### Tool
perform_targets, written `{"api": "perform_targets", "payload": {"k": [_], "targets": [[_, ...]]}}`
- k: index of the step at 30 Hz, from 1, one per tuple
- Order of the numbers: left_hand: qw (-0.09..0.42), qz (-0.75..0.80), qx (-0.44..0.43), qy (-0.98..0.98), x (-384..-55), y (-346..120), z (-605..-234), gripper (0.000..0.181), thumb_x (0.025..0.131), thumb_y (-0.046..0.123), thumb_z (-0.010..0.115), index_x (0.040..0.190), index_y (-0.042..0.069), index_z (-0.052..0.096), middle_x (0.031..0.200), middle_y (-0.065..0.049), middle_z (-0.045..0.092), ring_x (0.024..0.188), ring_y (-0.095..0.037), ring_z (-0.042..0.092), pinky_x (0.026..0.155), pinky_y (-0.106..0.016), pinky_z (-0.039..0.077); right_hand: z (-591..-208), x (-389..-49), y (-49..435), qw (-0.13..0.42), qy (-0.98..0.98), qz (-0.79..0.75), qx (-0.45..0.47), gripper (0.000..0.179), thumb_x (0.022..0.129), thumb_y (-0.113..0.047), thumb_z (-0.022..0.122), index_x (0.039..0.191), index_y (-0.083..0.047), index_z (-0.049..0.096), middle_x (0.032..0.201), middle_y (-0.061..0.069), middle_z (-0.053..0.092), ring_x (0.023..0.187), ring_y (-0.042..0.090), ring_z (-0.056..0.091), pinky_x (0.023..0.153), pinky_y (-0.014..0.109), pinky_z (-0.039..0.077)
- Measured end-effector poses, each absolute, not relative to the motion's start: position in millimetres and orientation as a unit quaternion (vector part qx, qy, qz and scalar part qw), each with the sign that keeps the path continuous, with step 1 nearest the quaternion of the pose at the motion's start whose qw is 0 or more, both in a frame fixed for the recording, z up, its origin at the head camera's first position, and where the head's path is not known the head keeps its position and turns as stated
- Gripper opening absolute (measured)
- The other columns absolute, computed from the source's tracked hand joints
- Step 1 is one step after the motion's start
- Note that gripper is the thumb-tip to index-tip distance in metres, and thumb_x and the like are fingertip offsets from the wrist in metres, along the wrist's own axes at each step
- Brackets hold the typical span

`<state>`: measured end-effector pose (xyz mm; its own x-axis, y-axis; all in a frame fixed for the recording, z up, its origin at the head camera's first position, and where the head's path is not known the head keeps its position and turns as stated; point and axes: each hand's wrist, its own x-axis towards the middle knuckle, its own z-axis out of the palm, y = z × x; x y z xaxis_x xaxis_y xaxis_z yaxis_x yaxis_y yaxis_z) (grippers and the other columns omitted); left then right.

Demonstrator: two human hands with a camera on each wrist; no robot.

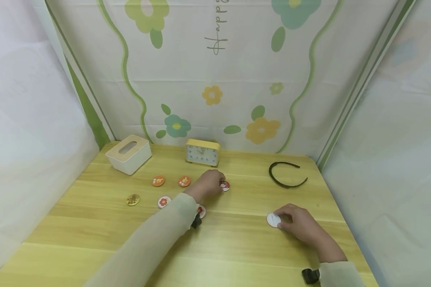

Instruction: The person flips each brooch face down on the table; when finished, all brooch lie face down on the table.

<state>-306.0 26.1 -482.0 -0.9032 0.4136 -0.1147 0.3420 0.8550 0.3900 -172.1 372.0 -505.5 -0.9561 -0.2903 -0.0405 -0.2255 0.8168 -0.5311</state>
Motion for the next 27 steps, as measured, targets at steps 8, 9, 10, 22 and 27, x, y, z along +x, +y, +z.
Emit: {"api": "perform_targets", "payload": {"k": [8, 9, 10, 22, 27], "targets": [[0.087, 0.162, 0.197, 0.963, -310, 28, -487, 0.033, 0.095, 0.019, 0.085, 0.126, 0.008, 0.079, 0.125, -0.006, 0.078, 0.122, -0.026, 0.07, 0.113, -0.038, 0.052, -505, -173, 372, 0.056, 0.952, -0.265, -0.14, 0.032, 0.094, -0.022, 0.087, 0.125, -0.024, 0.079, 0.133, 0.001, 0.073, 0.131, 0.035, 0.068, 0.108, 0.054, 0.056], [0.086, 0.16, 0.196, 0.964, -311, 28, -488, 0.031, 0.095, 0.019, 0.085, 0.123, 0.008, 0.08, 0.123, -0.006, 0.079, 0.119, -0.026, 0.07, 0.112, -0.038, 0.052, -505, -173, 372, 0.056, 0.952, -0.266, -0.14, 0.032, 0.094, -0.022, 0.087, 0.125, -0.024, 0.079, 0.133, 0.001, 0.073, 0.13, 0.035, 0.068, 0.108, 0.054, 0.056], [0.086, 0.161, 0.195, 0.964, -311, 28, -489, 0.029, 0.095, 0.019, 0.085, 0.121, 0.009, 0.081, 0.121, -0.005, 0.079, 0.118, -0.025, 0.07, 0.111, -0.038, 0.053, -505, -173, 373, 0.056, 0.952, -0.267, -0.141, 0.032, 0.094, -0.022, 0.087, 0.125, -0.023, 0.079, 0.133, 0.001, 0.073, 0.13, 0.035, 0.068, 0.108, 0.053, 0.056], [0.106, 0.182, 0.276, 0.938, -278, 38, -492, 0.018, 0.093, 0.021, 0.087, 0.11, 0.017, 0.081, 0.101, 0.006, 0.075, 0.096, -0.012, 0.064, 0.097, -0.031, 0.054, -505, -171, 371, 0.06, 0.953, -0.264, -0.137, 0.031, 0.093, -0.021, 0.088, 0.124, -0.022, 0.079, 0.132, 0.003, 0.074, 0.128, 0.034, 0.069, 0.105, 0.051, 0.057], [0.085, 0.134, 0.336, 0.928, -255, 55, -491, 0.015, 0.093, 0.024, 0.087, 0.105, 0.019, 0.08, 0.093, 0.009, 0.073, 0.088, -0.01, 0.061, 0.089, -0.027, 0.053, -504, -172, 371, 0.058, 0.954, -0.26, -0.135, 0.031, 0.094, -0.021, 0.088, 0.124, -0.023, 0.079, 0.132, 0.003, 0.074, 0.129, 0.034, 0.068, 0.106, 0.054, 0.056]]}}
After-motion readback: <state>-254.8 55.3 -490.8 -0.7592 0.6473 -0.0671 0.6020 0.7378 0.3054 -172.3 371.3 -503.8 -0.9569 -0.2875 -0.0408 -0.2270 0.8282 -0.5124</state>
